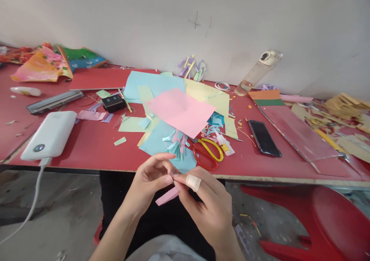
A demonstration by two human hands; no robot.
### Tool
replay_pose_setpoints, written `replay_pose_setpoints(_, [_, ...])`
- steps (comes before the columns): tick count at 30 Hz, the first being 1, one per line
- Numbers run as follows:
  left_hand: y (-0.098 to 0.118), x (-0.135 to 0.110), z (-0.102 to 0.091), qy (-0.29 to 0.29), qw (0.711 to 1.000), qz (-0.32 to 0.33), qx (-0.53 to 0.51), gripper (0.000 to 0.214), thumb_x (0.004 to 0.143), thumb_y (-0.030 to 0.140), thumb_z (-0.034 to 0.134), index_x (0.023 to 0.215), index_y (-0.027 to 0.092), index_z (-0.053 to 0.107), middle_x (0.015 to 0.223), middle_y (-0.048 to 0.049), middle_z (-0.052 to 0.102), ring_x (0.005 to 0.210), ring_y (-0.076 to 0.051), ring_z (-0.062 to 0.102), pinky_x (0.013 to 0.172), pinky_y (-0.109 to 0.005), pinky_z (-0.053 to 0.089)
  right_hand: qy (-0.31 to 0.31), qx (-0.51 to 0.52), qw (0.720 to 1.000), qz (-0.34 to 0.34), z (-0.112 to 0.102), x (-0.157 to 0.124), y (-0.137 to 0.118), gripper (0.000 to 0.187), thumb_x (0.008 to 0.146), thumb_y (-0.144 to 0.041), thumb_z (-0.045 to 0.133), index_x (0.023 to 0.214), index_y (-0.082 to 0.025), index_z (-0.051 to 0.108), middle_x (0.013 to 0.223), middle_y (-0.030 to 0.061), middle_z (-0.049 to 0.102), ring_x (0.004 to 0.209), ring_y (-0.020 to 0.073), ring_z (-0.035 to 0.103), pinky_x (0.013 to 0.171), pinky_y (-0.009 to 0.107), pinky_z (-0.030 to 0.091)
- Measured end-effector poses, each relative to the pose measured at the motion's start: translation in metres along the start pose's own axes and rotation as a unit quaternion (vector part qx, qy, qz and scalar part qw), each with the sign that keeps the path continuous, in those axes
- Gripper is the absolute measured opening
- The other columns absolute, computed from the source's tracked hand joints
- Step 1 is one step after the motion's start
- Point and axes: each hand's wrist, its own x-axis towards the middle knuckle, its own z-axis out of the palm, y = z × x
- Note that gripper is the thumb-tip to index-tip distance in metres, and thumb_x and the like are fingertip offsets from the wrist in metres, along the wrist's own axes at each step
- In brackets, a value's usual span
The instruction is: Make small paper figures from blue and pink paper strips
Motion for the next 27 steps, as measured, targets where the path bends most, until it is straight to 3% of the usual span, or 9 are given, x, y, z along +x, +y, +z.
replay_pose_setpoints(4, [0.006,-0.003,0.007,0.036,0.999,-0.019,0.008,0.034,0.077,0.03,0.09,0.108,0.024,0.079,0.074,0.0022,0.064,0.076,-0.012,0.065,0.079,-0.024,0.054,-0.01,-0.02,1.0,-0.021,-0.002,0.001,-0.001,0.018,0.093,-0.001,0.066,0.104,-0.014,0.07,0.076,0.0044,0.072,0.072,0.0156,0.066,0.069,0.028,0.058])
replay_pose_setpoints(12, [0.009,-0.002,0.008,0.045,0.998,-0.031,0.023,0.028,0.08,0.026,0.087,0.106,0.023,0.079,0.074,0.0023,0.061,0.07,-0.01,0.061,0.07,-0.02,0.05,-0.008,-0.079,0.995,-0.062,0.0,0.002,0.004,0.014,0.093,-0.001,0.066,0.097,-0.015,0.066,0.074,0.0045,0.071,0.07,0.0157,0.063,0.068,0.028,0.057])
replay_pose_setpoints(18, [0.005,-0.001,0.001,0.001,0.999,-0.036,0.015,0.026,0.083,0.027,0.084,0.109,0.025,0.078,0.075,0.0019,0.06,0.068,-0.009,0.057,0.062,-0.017,0.046,-0.002,-0.085,0.995,-0.055,0.004,0.0,0.008,0.014,0.095,-0.004,0.064,0.094,-0.017,0.064,0.073,0.0034,0.069,0.068,0.015,0.062,0.065,0.027,0.056])
replay_pose_setpoints(27, [0.003,0.0,0.001,0.015,0.998,-0.056,0.001,0.028,0.08,0.032,0.087,0.105,0.023,0.079,0.075,0.0014,0.058,0.066,-0.009,0.053,0.061,-0.018,0.045,-0.001,-0.056,0.998,-0.026,0.001,0.0,0.007,0.018,0.094,-0.003,0.065,0.104,-0.018,0.066,0.079,0.0049,0.074,0.071,0.0166,0.068,0.067,0.03,0.059])
